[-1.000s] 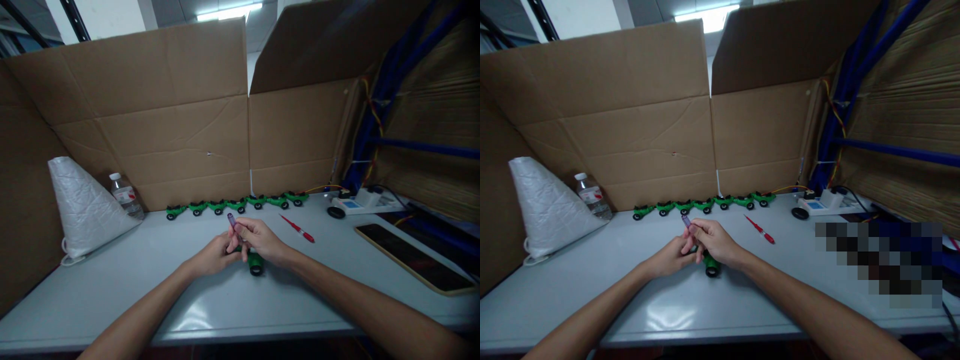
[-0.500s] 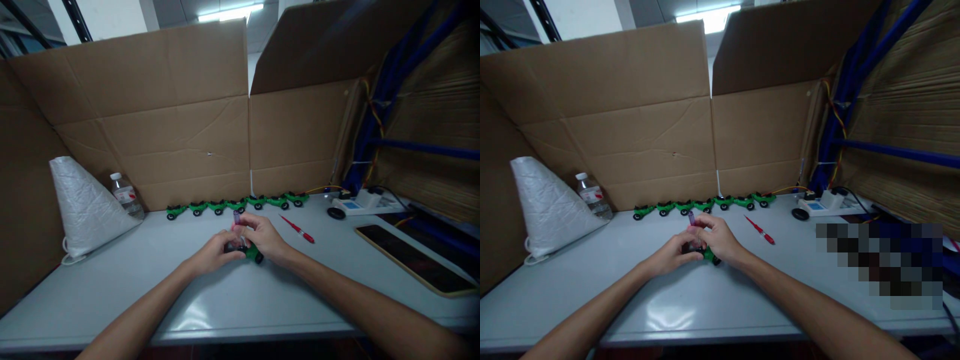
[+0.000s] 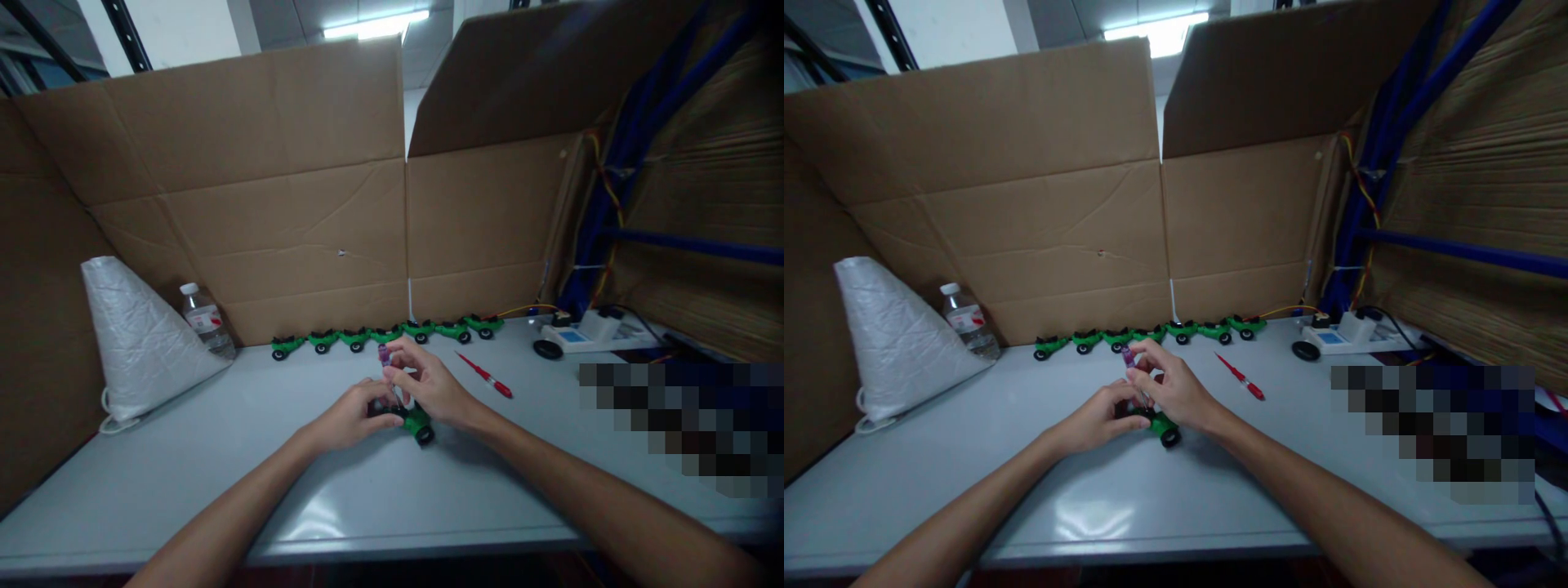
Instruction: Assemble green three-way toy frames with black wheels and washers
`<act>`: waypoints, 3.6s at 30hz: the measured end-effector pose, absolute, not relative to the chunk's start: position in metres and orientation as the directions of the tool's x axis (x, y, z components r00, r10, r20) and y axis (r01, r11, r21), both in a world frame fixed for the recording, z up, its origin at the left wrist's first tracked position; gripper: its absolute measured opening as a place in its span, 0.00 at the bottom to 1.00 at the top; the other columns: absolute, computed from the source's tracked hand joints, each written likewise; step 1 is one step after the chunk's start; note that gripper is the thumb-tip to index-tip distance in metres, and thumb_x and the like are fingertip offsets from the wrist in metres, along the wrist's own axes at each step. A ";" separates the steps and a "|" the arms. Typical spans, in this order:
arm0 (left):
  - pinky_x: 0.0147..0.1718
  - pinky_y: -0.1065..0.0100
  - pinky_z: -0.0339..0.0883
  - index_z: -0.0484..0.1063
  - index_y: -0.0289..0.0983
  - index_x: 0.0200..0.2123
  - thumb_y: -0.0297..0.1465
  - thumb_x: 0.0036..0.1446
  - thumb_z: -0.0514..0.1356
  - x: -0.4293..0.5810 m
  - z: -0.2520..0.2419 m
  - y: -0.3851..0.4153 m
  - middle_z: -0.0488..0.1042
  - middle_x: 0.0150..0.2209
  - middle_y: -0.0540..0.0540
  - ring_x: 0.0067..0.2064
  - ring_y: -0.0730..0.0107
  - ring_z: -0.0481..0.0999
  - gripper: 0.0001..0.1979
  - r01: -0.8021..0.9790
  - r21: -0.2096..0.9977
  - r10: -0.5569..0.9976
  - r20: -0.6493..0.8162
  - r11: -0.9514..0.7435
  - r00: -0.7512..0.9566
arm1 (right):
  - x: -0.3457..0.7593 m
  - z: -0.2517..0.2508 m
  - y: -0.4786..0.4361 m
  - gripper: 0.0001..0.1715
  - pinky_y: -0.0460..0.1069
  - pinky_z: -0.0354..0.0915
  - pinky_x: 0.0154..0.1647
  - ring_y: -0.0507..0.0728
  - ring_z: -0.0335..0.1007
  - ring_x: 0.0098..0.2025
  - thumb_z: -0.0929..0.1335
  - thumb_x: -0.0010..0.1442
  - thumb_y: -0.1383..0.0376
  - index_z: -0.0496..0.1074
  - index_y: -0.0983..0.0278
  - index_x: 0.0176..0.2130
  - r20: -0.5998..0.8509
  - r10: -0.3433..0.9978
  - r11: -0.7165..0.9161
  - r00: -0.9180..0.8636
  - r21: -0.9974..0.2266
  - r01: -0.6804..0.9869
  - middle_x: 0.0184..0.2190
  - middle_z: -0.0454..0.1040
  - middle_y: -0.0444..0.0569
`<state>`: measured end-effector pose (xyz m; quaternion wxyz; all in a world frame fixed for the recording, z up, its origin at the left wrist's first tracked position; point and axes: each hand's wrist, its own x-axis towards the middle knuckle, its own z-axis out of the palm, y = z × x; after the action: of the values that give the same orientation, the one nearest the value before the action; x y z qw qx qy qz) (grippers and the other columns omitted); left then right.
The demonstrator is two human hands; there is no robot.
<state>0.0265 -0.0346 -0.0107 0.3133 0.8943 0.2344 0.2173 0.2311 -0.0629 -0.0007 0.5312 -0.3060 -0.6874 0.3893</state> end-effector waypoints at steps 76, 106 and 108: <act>0.49 0.64 0.64 0.77 0.36 0.41 0.43 0.68 0.63 0.026 -0.005 -0.036 0.76 0.38 0.46 0.44 0.63 0.72 0.15 0.319 0.604 0.549 0.242 -0.730 0.800 | 0.235 0.011 -0.062 0.24 0.45 0.71 0.24 0.50 0.71 0.30 0.68 0.68 0.44 0.73 0.62 0.46 0.388 0.847 0.354 -0.363 -0.922 -0.158 0.40 0.73 0.47; 0.47 0.65 0.66 0.76 0.37 0.43 0.42 0.67 0.64 0.025 -0.006 -0.037 0.77 0.41 0.45 0.45 0.62 0.73 0.14 0.310 0.631 0.558 0.238 -0.711 0.795 | 0.231 0.003 -0.060 0.18 0.48 0.70 0.26 0.52 0.70 0.27 0.74 0.64 0.54 0.66 0.59 0.43 0.475 0.841 0.442 -0.258 -0.879 -0.177 0.33 0.69 0.41; 0.47 0.65 0.66 0.76 0.36 0.43 0.42 0.67 0.64 0.025 -0.006 -0.037 0.77 0.41 0.45 0.44 0.62 0.73 0.14 0.312 0.624 0.556 0.240 -0.716 0.795 | 0.231 0.002 -0.060 0.17 0.48 0.70 0.27 0.52 0.69 0.28 0.75 0.64 0.55 0.66 0.59 0.42 0.482 0.842 0.459 -0.244 -0.876 -0.147 0.33 0.69 0.41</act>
<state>0.0254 -0.0369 -0.0063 0.2897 0.9021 0.2408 0.2105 0.2315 -0.0598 0.0022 0.5539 -0.2672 -0.6501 0.4463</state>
